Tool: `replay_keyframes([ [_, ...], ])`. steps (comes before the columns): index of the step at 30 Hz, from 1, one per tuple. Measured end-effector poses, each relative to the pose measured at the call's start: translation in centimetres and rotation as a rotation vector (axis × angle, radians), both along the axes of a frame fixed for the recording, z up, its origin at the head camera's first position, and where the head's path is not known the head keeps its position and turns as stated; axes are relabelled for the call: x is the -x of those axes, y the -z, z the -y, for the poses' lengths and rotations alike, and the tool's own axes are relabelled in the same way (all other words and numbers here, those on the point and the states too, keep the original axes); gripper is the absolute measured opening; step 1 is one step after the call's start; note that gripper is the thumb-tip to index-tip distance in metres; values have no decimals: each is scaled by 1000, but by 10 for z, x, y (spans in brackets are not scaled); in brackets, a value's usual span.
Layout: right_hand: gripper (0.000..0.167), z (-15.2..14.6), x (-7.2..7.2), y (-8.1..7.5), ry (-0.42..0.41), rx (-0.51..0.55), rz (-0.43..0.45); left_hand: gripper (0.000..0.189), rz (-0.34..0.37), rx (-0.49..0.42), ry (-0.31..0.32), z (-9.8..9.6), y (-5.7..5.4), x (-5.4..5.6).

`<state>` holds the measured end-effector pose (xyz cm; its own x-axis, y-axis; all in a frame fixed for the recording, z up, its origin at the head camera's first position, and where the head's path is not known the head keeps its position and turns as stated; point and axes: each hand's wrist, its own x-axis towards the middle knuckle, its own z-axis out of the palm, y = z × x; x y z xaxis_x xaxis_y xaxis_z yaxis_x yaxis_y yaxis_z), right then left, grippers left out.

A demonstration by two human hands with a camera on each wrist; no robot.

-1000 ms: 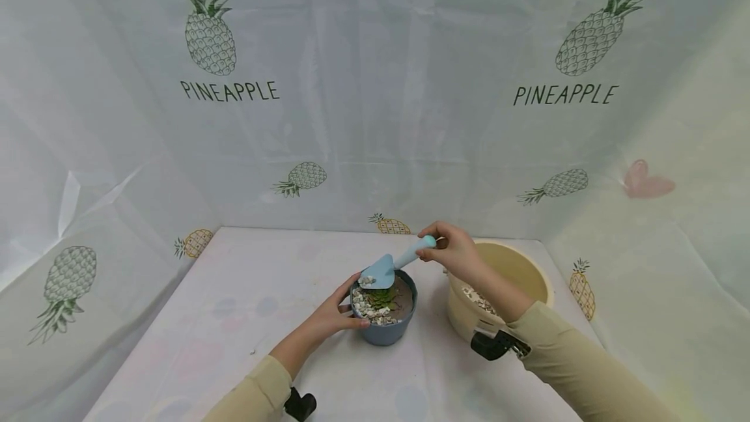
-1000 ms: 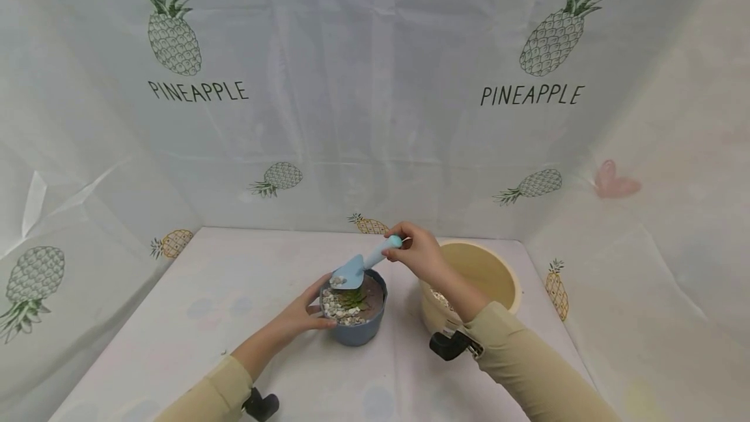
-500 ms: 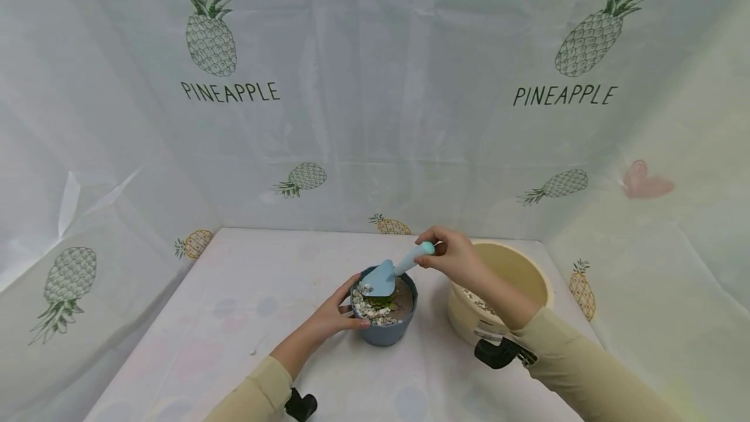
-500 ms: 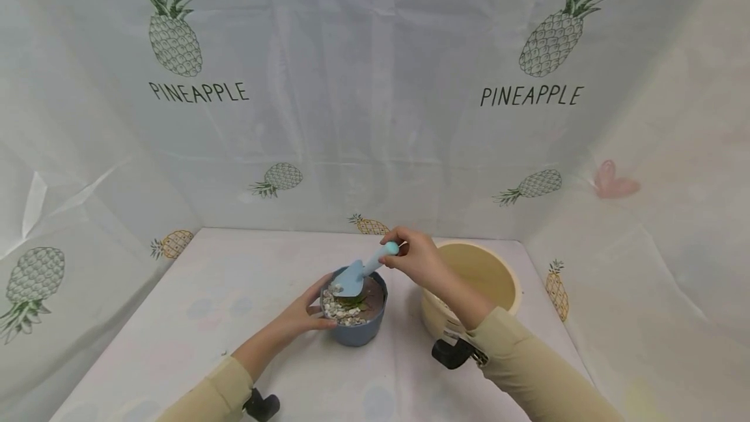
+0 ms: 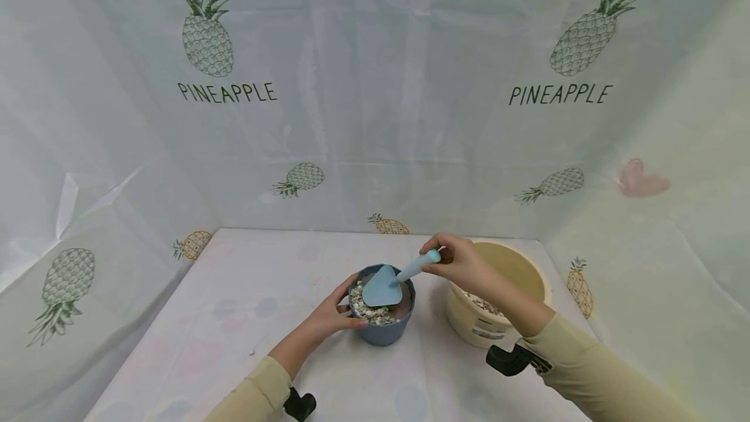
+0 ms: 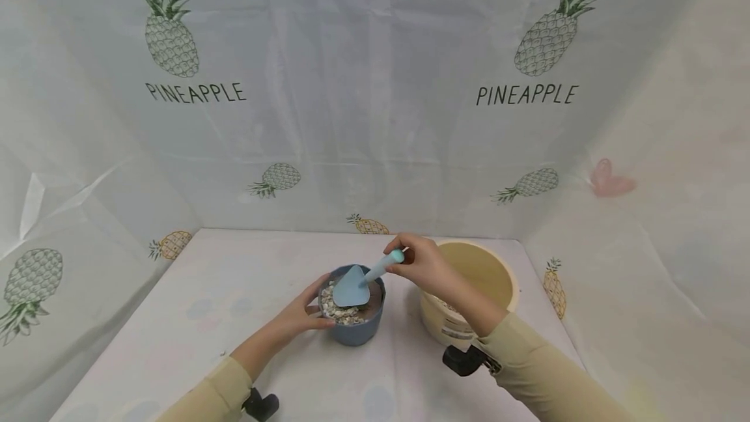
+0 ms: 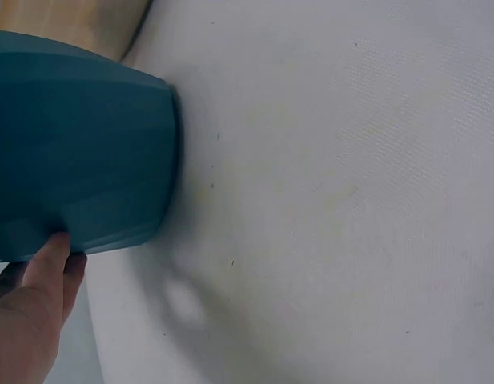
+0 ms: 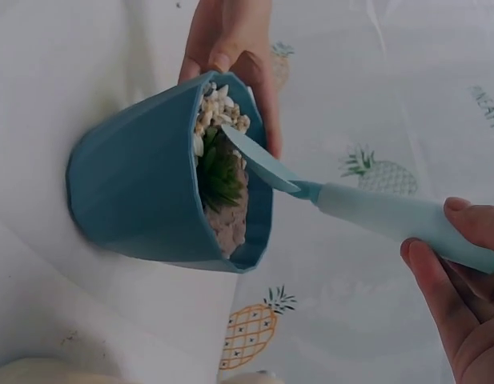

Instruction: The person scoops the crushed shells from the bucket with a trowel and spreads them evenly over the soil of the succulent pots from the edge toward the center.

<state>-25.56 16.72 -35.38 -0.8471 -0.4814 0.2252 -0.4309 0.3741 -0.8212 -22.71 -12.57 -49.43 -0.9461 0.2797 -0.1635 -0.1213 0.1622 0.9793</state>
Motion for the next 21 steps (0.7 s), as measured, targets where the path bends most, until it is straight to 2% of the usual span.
replay_keyframes([
  [5,19,-13,-5,-2,23,12,-1,103,-30,42,10,1,-5,2],
  [7,19,-20,-7,-4,43,17,-2,104,-84,114,21,0,-11,3],
  [9,19,-29,-11,-6,69,6,-10,105,-166,226,29,-2,-19,3],
  [11,19,-38,-14,-9,92,-7,-30,105,-254,333,18,-6,-31,3],
  [13,19,-48,-17,-11,114,-15,-51,102,-320,391,1,-12,-44,3],
  [15,20,-57,-19,-13,133,-19,-79,98,-347,401,-23,-18,-56,3],
  [17,21,-66,-21,-14,146,-23,-104,94,-345,372,-42,-25,-65,3],
  [21,22,-85,-27,-18,201,-55,-136,88,-309,308,-49,-44,-77,2],
])
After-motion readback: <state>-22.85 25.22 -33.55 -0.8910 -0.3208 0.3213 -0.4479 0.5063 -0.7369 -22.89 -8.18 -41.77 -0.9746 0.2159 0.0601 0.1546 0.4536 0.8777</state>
